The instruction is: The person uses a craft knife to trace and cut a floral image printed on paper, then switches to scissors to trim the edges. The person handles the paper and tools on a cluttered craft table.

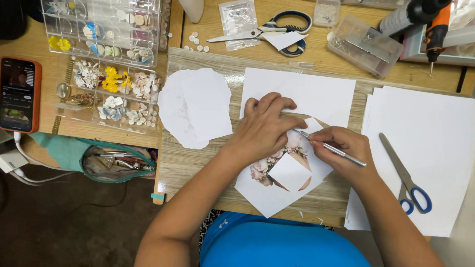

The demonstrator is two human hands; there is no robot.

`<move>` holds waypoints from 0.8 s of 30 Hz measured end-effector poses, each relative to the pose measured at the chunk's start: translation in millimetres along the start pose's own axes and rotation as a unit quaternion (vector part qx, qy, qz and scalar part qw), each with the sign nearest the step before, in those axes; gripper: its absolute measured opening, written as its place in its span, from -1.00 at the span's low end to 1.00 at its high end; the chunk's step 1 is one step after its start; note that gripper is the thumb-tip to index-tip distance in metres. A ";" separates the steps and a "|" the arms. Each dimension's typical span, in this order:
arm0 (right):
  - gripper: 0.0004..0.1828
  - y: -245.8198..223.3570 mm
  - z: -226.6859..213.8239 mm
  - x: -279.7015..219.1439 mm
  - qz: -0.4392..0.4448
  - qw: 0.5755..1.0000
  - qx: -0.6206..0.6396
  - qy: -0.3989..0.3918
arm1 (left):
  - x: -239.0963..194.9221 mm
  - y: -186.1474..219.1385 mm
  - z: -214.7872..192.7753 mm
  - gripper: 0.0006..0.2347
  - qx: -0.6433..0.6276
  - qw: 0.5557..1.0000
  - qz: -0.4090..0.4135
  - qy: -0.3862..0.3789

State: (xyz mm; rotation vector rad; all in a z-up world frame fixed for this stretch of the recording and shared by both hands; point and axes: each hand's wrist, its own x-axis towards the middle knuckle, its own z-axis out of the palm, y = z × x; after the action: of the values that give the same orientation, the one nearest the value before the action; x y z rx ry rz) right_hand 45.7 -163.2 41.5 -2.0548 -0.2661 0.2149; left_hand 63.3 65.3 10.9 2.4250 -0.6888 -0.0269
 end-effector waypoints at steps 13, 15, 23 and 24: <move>-0.85 6.2 -4.8 -15.6 0.037 0.999 0.009 0.032 | -0.3 -1.4 0.8 -0.65 0.006 1.000 -0.005 -0.016; -0.84 6.1 -6.1 -19.2 0.046 0.998 0.013 0.047 | -0.5 -1.4 0.9 -0.65 0.007 1.000 -0.006 -0.015; -0.86 7.8 -1.6 -37.3 0.059 0.995 0.002 0.085 | 0.6 -0.6 -0.9 -0.65 0.000 1.000 -0.010 -0.021; -0.86 8.5 -0.3 -40.3 0.049 0.994 -0.005 0.096 | 0.6 0.0 -1.8 -0.65 0.000 1.000 -0.010 -0.021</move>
State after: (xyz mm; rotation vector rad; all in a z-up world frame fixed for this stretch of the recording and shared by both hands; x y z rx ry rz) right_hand 7.9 -178.6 35.9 -2.0830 -0.0477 0.0756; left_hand 64.2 66.0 12.4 2.4368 -0.6842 -0.0859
